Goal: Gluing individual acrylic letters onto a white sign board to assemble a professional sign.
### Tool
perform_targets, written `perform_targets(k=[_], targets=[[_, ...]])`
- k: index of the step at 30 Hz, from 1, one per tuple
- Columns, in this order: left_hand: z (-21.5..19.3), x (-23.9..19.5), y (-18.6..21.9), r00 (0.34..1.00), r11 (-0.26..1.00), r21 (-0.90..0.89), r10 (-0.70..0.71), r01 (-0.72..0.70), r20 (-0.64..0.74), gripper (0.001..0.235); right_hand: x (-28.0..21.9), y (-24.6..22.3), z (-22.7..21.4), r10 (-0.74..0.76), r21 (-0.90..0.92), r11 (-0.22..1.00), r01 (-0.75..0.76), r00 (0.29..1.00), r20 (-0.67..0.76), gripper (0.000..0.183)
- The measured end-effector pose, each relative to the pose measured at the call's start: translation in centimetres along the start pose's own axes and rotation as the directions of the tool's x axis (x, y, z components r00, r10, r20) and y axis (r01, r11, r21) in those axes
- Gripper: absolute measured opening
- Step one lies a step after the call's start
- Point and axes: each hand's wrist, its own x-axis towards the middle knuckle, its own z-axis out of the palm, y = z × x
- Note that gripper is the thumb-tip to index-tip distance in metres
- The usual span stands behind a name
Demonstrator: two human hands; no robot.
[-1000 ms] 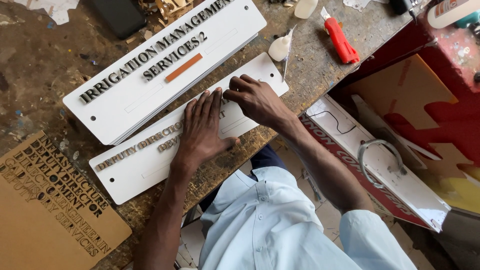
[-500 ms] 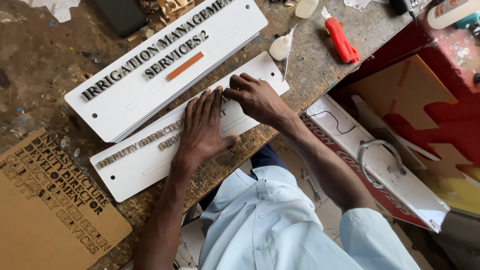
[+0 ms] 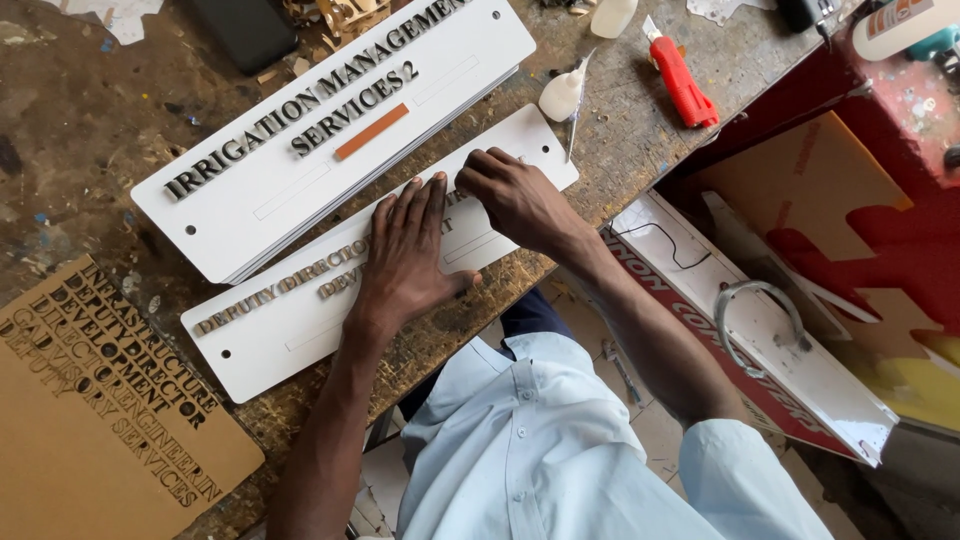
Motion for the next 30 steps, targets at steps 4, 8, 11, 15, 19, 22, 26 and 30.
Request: perform_targets(k=[4,8,11,15,19,22,26,30], targets=[[0.2,0.0,0.0,1.0,0.999,0.035,-0.001,0.002,-0.009,0.149,0.8,-1.1,-1.6,0.003,-0.017,1.0,-0.003,1.0,-0.005,0.013],[-0.1,0.0,0.1,1.0,1.0,0.014,-0.013,0.013,0.006,0.15,0.8,-1.0,-1.5,-0.012,-0.04,0.999,0.013,1.0,0.013,0.017],[0.2,0.0,0.0,1.0,1.0,0.018,-0.005,0.005,-0.009,0.15,0.7,-1.0,-1.4,-0.012,-0.048,0.999,0.012,1.0,0.008,0.016],[0.6,0.0,-0.1,1.0,0.999,0.038,-0.01,0.01,-0.009,0.151,1.1,-1.3,-2.0,0.002,-0.054,0.999,0.0,1.0,0.024,0.015],[0.5,0.0,-0.2,1.0,0.999,0.035,0.002,-0.001,-0.02,0.149,0.8,-0.9,-1.4,0.014,-0.044,0.999,-0.011,0.997,0.071,0.013],[0.4,0.0,-0.2,1.0,1.0,0.022,0.003,-0.002,-0.013,0.15,0.6,-0.7,-1.1,0.031,-0.049,0.998,-0.029,0.998,0.047,0.01],[0.0,-0.2,0.1,1.0,1.0,0.028,-0.001,0.002,-0.009,0.145,1.7,-1.7,-3.1,0.041,-0.001,0.999,-0.041,0.998,0.055,0.006],[0.0,-0.2,0.0,1.0,1.0,0.002,-0.004,0.004,-0.007,0.143,2.4,-1.8,-3.4,0.061,-0.015,0.998,-0.06,0.994,0.088,0.005]])
